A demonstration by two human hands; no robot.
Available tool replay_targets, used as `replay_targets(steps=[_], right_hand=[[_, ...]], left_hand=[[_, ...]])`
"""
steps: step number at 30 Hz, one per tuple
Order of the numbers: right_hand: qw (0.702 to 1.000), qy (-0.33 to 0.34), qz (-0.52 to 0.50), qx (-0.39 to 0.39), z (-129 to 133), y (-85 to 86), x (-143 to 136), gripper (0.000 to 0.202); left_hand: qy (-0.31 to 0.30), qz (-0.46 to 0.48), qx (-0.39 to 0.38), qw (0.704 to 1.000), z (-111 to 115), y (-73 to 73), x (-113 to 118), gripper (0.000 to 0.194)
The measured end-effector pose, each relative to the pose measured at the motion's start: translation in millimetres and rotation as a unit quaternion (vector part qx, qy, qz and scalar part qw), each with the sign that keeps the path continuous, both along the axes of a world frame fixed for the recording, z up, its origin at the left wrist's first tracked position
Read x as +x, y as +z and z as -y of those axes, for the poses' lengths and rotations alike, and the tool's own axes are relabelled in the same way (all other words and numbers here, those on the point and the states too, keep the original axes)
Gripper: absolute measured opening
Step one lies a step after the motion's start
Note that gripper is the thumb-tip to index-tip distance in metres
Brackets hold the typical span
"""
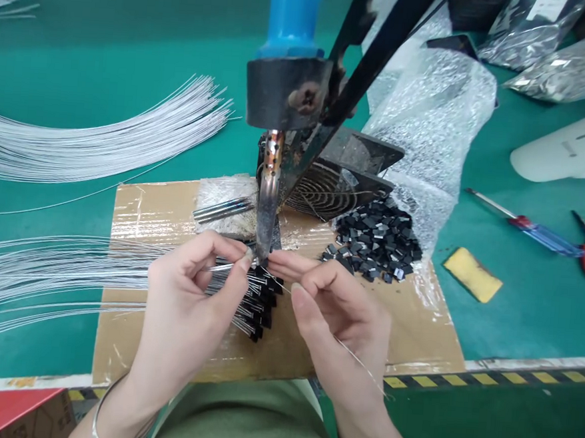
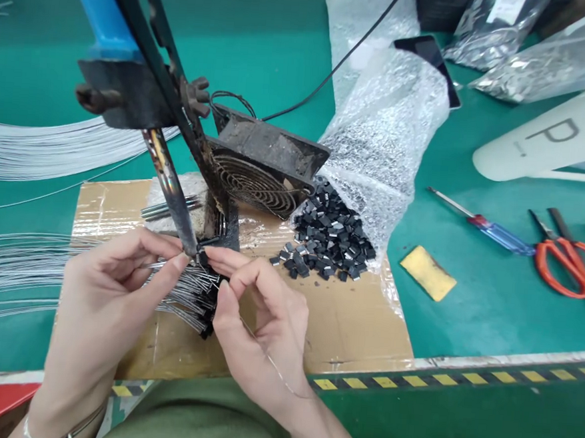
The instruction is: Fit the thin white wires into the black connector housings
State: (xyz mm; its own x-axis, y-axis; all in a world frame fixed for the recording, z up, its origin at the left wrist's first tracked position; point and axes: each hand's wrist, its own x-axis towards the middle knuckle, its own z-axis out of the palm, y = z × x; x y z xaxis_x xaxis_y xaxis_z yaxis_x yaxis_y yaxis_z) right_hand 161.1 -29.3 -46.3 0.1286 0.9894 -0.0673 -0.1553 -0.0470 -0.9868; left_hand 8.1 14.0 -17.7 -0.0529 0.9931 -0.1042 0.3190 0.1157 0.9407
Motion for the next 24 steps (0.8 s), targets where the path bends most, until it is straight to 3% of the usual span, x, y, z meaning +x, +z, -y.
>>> replay_targets(steps=[24], right_hand=[[0.999,-0.015,-0.014,0.027,0.7,3.0,-1.8,0.020]], left_hand=[[-0.001,0.014,0.017,1.000,2.0,3.9,-0.7,0.013]])
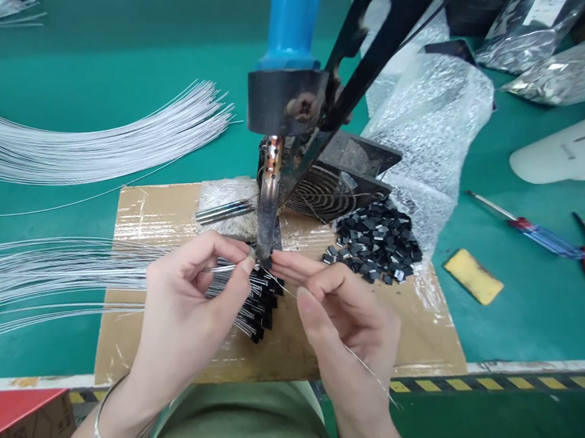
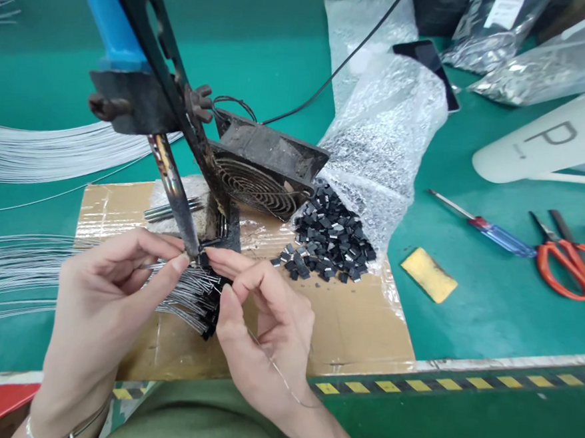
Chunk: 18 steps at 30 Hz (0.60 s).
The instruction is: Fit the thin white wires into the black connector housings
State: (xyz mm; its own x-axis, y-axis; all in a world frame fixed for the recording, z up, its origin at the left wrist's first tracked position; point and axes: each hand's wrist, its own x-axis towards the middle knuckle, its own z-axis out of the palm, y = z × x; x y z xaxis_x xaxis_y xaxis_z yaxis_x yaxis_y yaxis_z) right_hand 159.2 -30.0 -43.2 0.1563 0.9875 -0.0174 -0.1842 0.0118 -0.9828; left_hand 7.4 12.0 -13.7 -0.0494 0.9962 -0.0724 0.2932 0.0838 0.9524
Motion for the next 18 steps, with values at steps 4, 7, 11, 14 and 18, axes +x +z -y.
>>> replay_targets(steps=[4,7,11,14,18], right_hand=[[1.000,-0.001,-0.003,0.007,0.0,-0.3,-0.3,0.020],[1.000,-0.001,-0.008,0.004,-0.4,0.3,-0.2,0.020],[1.000,-0.001,-0.007,0.005,-1.4,0.6,0.0,0.019],[1.000,-0.003,-0.014,0.005,-1.4,0.6,-0.2,0.019],[1.000,-0.003,-0.020,-0.001,-0.5,0.9,-0.5,0.018]], left_hand=[[0.001,-0.004,0.003,1.000,0.4,0.5,0.1,0.014],[0.003,-0.005,0.000,1.000,0.6,0.9,0.1,0.014],[0.002,0.007,0.000,1.000,0.3,0.0,0.8,0.014],[-0.001,0.014,-0.002,1.000,0.0,-1.3,0.9,0.014],[-0.002,0.007,-0.001,1.000,-0.1,-2.3,0.2,0.013]])
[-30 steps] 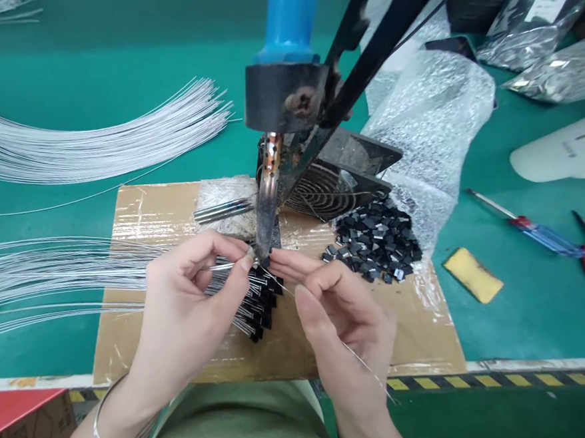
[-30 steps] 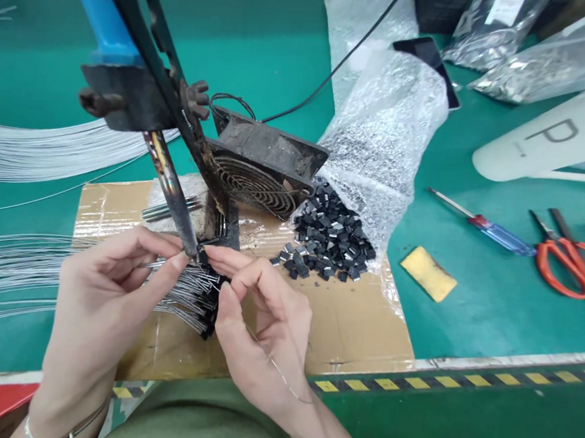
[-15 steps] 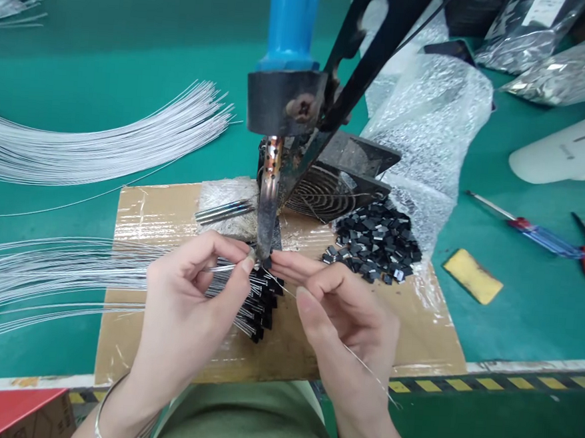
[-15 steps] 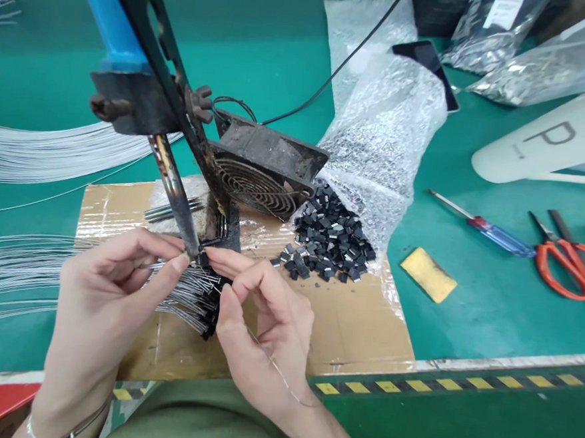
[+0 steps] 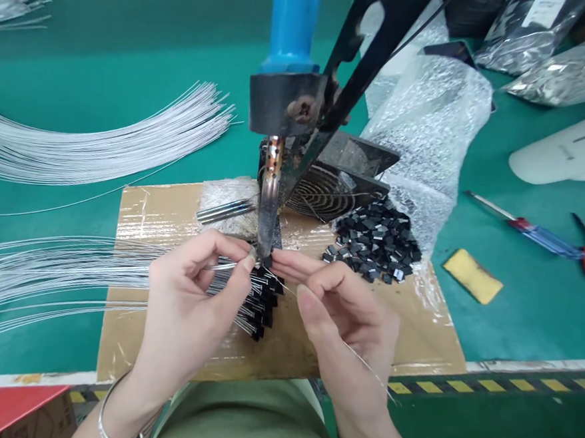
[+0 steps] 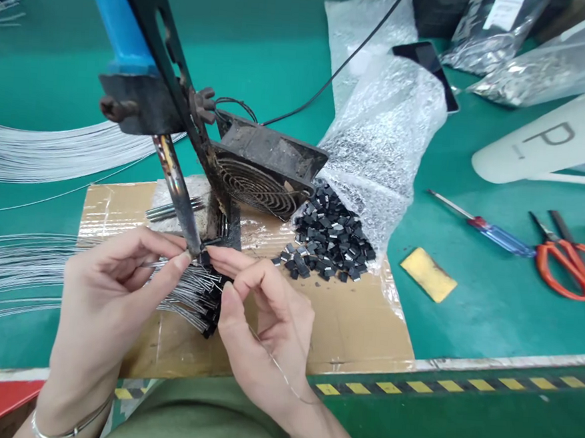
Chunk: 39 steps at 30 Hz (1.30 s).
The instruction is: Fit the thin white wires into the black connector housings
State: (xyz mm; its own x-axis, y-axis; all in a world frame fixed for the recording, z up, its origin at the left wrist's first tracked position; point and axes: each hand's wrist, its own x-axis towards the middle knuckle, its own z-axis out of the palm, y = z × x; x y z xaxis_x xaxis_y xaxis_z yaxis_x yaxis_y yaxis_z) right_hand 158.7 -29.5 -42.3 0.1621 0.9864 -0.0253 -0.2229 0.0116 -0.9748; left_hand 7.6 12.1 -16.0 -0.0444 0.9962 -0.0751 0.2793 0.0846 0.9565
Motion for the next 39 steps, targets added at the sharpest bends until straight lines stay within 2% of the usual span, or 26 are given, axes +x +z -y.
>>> replay_targets(steps=[39], right_hand=[[0.999,-0.008,0.039,-0.001,0.8,-1.1,-1.8,0.018]], left_hand=[[0.005,-0.014,-0.007,1.000,1.8,4.0,-0.1,0.013]])
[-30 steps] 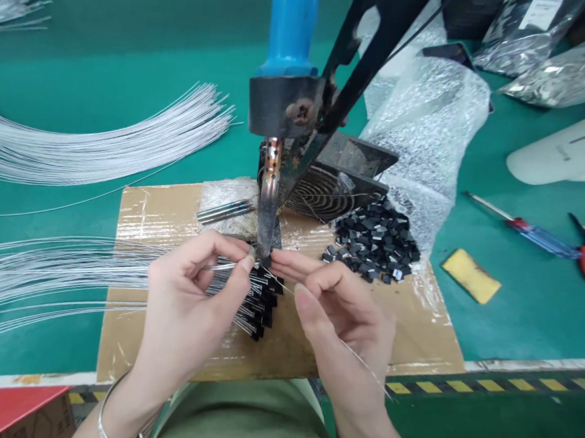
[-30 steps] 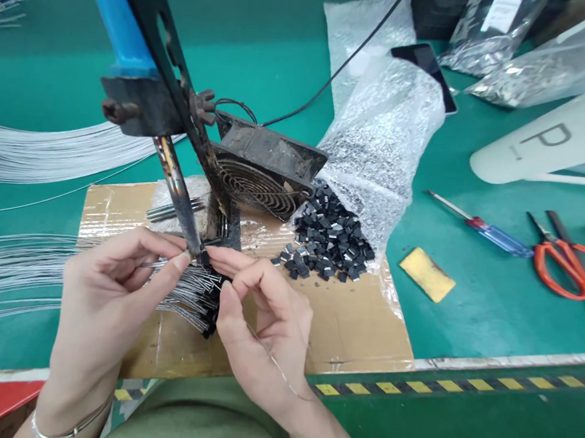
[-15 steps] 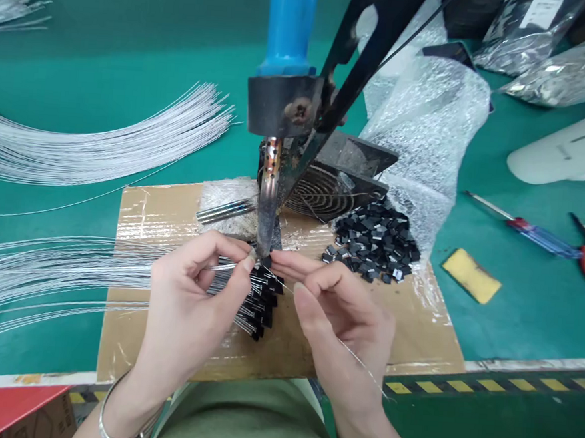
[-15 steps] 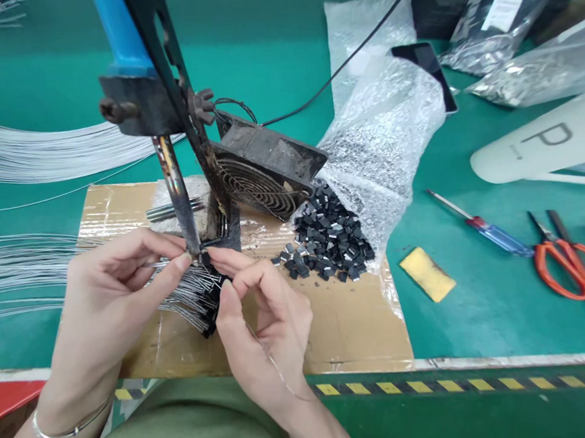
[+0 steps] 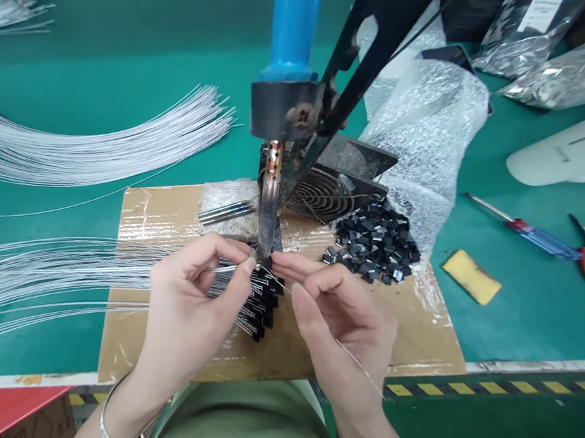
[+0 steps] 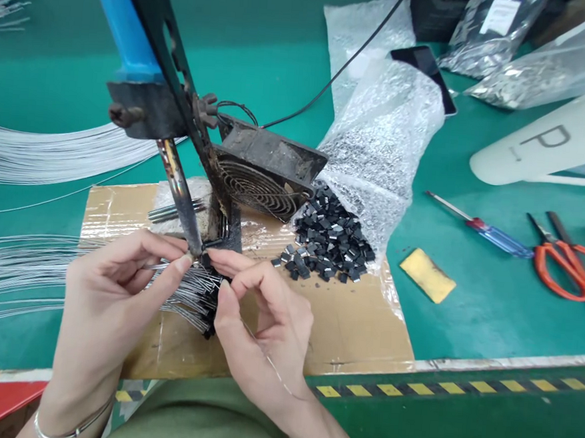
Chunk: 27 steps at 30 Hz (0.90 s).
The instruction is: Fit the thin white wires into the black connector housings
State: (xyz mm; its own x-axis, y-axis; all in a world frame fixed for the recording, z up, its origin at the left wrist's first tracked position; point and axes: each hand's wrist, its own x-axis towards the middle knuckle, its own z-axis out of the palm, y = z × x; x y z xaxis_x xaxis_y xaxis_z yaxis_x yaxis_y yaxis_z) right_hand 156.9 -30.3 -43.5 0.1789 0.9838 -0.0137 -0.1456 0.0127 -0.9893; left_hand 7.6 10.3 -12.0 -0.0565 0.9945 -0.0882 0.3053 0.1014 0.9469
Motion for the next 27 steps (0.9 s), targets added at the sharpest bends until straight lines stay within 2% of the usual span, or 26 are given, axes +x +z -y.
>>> replay_targets(steps=[6,18,27], right_hand=[[1.000,0.008,-0.001,0.003,0.8,-0.5,0.9,0.018],[1.000,-0.009,0.024,0.002,0.6,-0.5,-1.1,0.017],[1.000,-0.004,0.028,0.007,2.3,-1.2,-0.7,0.017]], left_hand=[[-0.001,0.015,0.006,1.000,-0.5,-2.4,1.0,0.013],[-0.002,-0.015,0.000,1.000,0.9,-2.0,-0.3,0.011],[-0.005,0.008,0.007,1.000,1.2,-2.7,-0.3,0.013]])
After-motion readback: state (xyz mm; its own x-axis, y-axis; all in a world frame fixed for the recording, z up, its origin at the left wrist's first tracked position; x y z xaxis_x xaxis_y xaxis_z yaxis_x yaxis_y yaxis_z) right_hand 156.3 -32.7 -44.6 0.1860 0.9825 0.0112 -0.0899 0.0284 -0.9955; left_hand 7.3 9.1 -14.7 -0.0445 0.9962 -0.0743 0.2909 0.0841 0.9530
